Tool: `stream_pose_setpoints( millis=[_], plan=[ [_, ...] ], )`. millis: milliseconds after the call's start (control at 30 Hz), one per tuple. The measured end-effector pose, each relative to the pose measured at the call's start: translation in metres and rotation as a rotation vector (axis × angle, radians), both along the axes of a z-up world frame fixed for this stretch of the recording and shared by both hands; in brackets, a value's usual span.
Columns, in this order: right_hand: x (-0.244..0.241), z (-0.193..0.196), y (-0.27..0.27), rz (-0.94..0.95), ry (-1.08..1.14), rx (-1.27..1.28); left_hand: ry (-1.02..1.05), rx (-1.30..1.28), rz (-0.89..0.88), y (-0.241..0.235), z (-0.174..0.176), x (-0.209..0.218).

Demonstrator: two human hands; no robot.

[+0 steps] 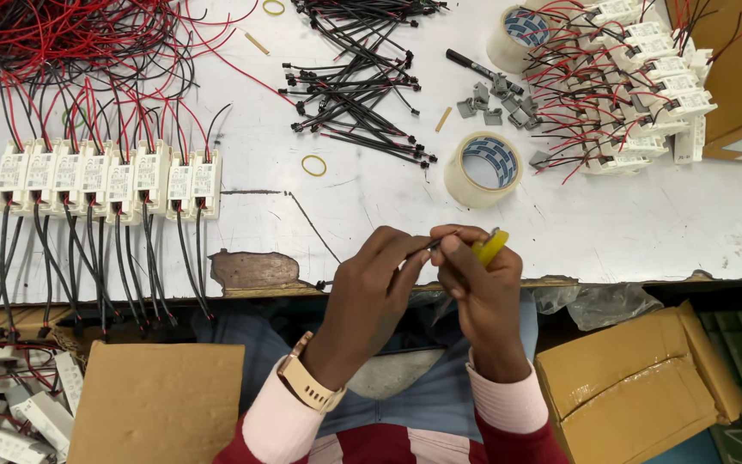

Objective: The person uses a screwdriver to connect red and black wires to small white electrical modules on a workbench. They repeatedly insert wires into terminal slots and tighten screws, then place completed modules into a cardboard box.

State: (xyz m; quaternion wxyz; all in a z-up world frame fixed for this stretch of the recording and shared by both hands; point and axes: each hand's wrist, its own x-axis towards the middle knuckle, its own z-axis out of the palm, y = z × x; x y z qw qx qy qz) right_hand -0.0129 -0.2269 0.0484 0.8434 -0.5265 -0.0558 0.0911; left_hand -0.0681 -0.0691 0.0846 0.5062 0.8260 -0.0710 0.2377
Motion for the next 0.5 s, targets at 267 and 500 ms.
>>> stream_pose_setpoints(
  millis=[267,500],
  plan=[
    [-0.005,0.014,-0.012,-0.045,0.012,0.007,0.088,-0.049,0.010,-0.003,0.011,-0.006],
    [-0.013,0.001,-0.009,-0.177,0.001,-0.037,0.164,-0.242,0.007,-0.010,0.004,-0.008]
  ],
)
